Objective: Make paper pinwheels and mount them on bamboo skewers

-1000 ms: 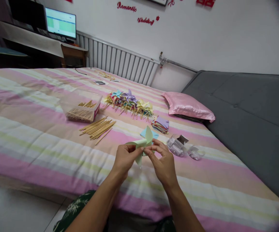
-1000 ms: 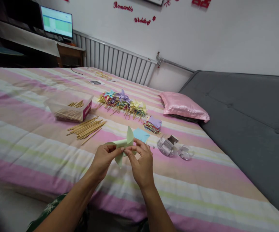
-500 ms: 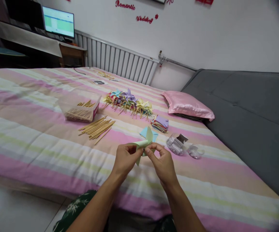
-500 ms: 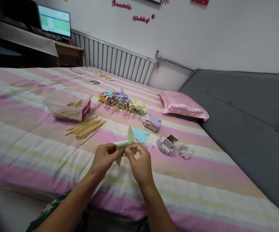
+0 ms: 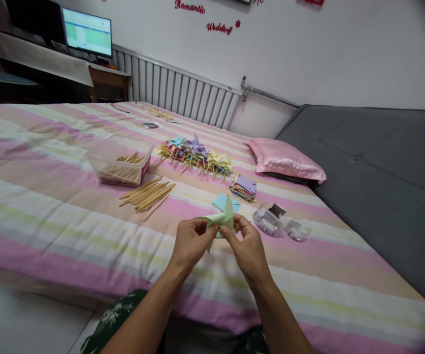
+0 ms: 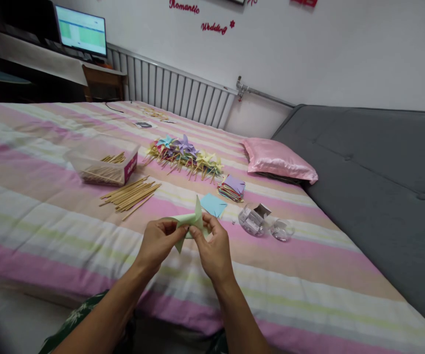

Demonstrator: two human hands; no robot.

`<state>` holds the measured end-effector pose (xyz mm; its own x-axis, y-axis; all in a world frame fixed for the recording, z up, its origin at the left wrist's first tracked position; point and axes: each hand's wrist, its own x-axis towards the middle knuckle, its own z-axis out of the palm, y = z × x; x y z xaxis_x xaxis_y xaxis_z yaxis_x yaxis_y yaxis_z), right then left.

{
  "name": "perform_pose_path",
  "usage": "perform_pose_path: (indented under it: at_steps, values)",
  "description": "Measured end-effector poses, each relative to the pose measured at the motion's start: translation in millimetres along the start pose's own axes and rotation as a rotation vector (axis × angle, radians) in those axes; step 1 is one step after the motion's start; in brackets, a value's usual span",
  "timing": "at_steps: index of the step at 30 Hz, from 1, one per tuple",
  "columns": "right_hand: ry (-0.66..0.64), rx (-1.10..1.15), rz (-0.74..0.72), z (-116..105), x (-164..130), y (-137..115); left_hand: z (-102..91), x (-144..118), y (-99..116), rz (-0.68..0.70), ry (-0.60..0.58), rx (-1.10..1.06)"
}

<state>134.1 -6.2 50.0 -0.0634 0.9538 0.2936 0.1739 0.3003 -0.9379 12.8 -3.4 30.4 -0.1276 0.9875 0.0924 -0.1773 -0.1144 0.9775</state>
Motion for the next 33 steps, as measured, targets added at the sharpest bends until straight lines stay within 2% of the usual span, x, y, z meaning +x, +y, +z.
perform_pose_path:
  at_steps: [4, 20, 33]
  values:
    - [-0.025, -0.042, 0.018, -1.8, -0.2, -2.0, -0.7, -0.4, -0.2, 0.007, -0.017, 0.013]
    - [-0.033, 0.027, 0.069, -1.2, -0.1, 3.4, -2.1, 0.9, -12.1, 0.026, -0.037, 0.081]
    - [-0.016, 0.016, 0.074, -4.2, 2.2, 13.0, -2.4, 0.5, -2.5, 0.001, -0.138, 0.109]
